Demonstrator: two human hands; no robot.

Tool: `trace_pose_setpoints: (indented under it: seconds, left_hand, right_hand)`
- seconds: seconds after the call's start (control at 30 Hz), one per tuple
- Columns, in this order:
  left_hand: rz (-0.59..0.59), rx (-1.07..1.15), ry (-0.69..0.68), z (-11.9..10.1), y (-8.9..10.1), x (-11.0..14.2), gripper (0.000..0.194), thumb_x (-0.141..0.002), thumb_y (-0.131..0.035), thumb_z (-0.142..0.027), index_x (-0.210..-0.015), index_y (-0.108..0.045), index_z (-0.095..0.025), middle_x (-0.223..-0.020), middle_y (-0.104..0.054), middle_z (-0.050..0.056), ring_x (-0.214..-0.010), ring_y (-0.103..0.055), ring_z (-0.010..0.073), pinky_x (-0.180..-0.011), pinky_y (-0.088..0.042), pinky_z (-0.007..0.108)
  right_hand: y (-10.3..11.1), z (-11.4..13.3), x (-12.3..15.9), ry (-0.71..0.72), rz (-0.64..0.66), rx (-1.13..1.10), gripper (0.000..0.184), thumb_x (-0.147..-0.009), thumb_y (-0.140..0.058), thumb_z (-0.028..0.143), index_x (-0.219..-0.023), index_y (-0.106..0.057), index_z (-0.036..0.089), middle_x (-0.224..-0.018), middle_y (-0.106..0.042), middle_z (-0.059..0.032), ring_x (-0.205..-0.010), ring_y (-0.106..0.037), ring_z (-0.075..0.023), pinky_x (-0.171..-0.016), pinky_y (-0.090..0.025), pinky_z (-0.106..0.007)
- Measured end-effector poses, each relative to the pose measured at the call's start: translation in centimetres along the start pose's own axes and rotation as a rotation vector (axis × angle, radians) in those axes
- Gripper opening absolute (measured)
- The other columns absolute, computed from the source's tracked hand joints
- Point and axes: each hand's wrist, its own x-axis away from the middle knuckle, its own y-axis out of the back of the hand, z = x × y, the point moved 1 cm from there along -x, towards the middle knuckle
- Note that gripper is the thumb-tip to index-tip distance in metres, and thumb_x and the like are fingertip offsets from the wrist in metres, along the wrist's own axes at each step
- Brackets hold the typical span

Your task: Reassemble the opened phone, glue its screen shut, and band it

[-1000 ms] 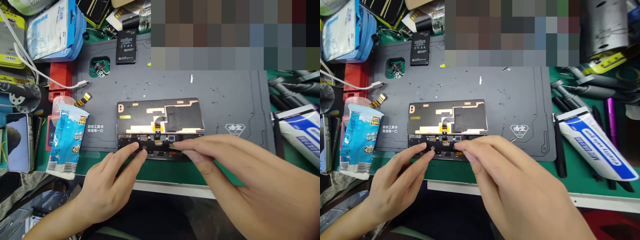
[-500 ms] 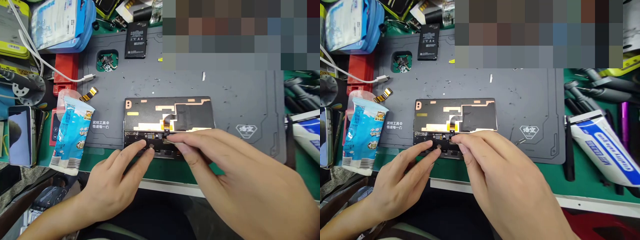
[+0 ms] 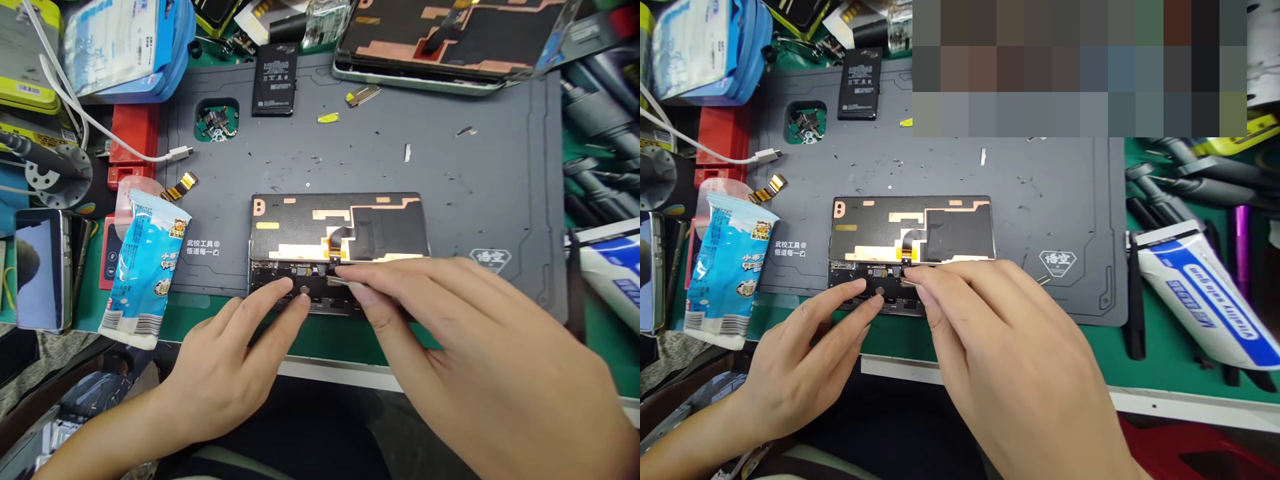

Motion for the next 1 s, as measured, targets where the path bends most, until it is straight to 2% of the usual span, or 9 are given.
trace_pose_setpoints:
  seconds: [0.1,0.3,0.5,0.7,1.0]
  left_hand:
    - [-0.001,0.000,0.001,0.0,0.0,0.0,0.054,-0.100,-0.063,-0.002,-0.153,-0.063,-0.011,-0.151,-0.068,0.016,-0.112,-0.074,0.0237,-0.087,-0.065,0.034]
    - [0.002,0.005,-0.005,-0.1,0.1,0.0,0.052,-0.100,-0.063,-0.002,-0.152,-0.064,-0.010,-0.150,-0.069,0.017,-0.117,-0.073,0.0241,-0.091,-0.063,0.034]
    - [-0.001,0.002,-0.013,-0.1,0.2,-0.2,0.049,-0.102,-0.061,-0.002,-0.151,-0.064,-0.009,-0.148,-0.070,0.018,-0.121,-0.073,0.0237,-0.093,-0.063,0.033]
    - [-0.007,-0.007,-0.015,0.1,0.2,-0.2,0.051,-0.101,-0.060,-0.001,-0.150,-0.065,-0.010,-0.146,-0.072,0.018,-0.116,-0.075,0.0234,-0.089,-0.065,0.033]
    - [-0.019,-0.008,-0.023,0.0,0.1,-0.2,0.048,-0.101,-0.060,-0.001,-0.148,-0.066,-0.009,-0.145,-0.072,0.019,-0.120,-0.074,0.0229,-0.090,-0.064,0.032]
  right_hand:
    - [0.0,0.0,0.2,-0.027,-0.002,-0.026,0.018,-0.113,-0.058,0.024,-0.121,-0.073,0.018,-0.109,-0.078,-0.0049,-0.097,-0.069,-0.0193,-0.092,-0.054,-0.031]
    - [-0.1,-0.2,0.7,-0.064,0.017,-0.026,0.016,-0.112,-0.061,0.021,-0.125,-0.070,0.022,-0.112,-0.078,-0.0023,-0.100,-0.069,-0.0187,-0.096,-0.052,-0.032]
    - [0.3,-1.0,1.0,-0.058,0.009,-0.041,0.015,-0.111,-0.064,0.024,-0.124,-0.071,0.021,-0.111,-0.077,-0.0043,-0.097,-0.068,-0.0206,-0.091,-0.052,-0.036]
    - [0.3,-1.2,0.9,-0.045,0.014,0.003,0.014,-0.112,-0.062,0.024,-0.121,-0.071,0.021,-0.112,-0.076,-0.0059,-0.099,-0.067,-0.0237,-0.086,-0.053,-0.039]
    - [-0.1,-1.0,0.2,0.025,0.014,0.040,0.012,-0.110,-0.062,0.020,-0.111,-0.073,0.015,-0.104,-0.074,-0.0084,-0.086,-0.060,-0.0230,-0.076,-0.048,-0.040]
